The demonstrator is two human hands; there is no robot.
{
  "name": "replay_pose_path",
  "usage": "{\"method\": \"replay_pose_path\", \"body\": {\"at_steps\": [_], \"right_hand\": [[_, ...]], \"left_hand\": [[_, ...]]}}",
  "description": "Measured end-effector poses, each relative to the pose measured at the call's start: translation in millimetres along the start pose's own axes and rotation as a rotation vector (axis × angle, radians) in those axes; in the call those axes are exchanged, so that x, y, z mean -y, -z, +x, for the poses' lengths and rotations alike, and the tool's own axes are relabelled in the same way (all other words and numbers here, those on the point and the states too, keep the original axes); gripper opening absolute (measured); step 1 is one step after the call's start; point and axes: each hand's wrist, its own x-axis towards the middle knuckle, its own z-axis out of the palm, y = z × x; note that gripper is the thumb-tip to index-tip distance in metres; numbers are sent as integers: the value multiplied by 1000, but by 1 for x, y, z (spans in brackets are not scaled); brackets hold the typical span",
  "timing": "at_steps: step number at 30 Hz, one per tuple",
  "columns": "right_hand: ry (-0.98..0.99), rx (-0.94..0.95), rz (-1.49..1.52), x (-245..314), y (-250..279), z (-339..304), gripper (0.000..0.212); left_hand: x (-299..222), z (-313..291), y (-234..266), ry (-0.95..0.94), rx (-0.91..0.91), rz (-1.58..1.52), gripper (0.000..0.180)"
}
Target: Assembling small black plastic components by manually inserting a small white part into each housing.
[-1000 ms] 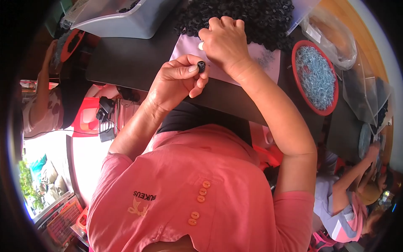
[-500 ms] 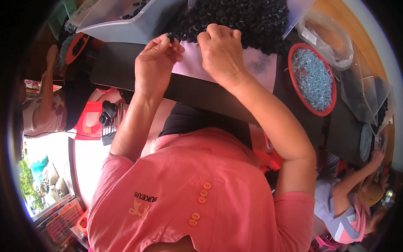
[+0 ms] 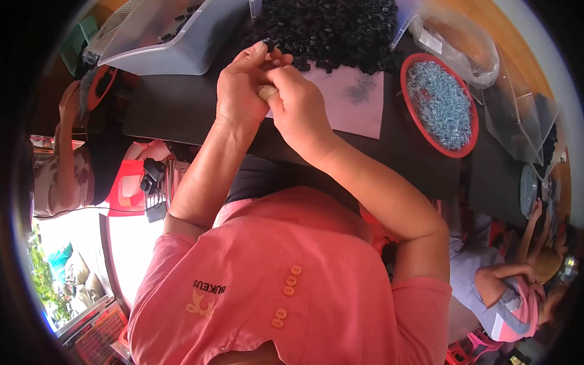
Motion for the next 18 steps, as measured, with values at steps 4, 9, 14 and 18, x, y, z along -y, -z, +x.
{"method": "replay_pose_path", "body": {"at_steps": [4,9,14,18], "right_hand": [[154,155,-315,4,22,-2,10],[127,234,-306,-7,39,0,10],[-95,79,-104,-5,74,41,11],[-304,127,69,-1,77,48,11]], "left_hand": [[13,1,4,78,23,-66,11],[26,11,17,100,113,-119,11],[23,1,8,81,97,152,14],[23,-5,2,10,129,303,16]]}}
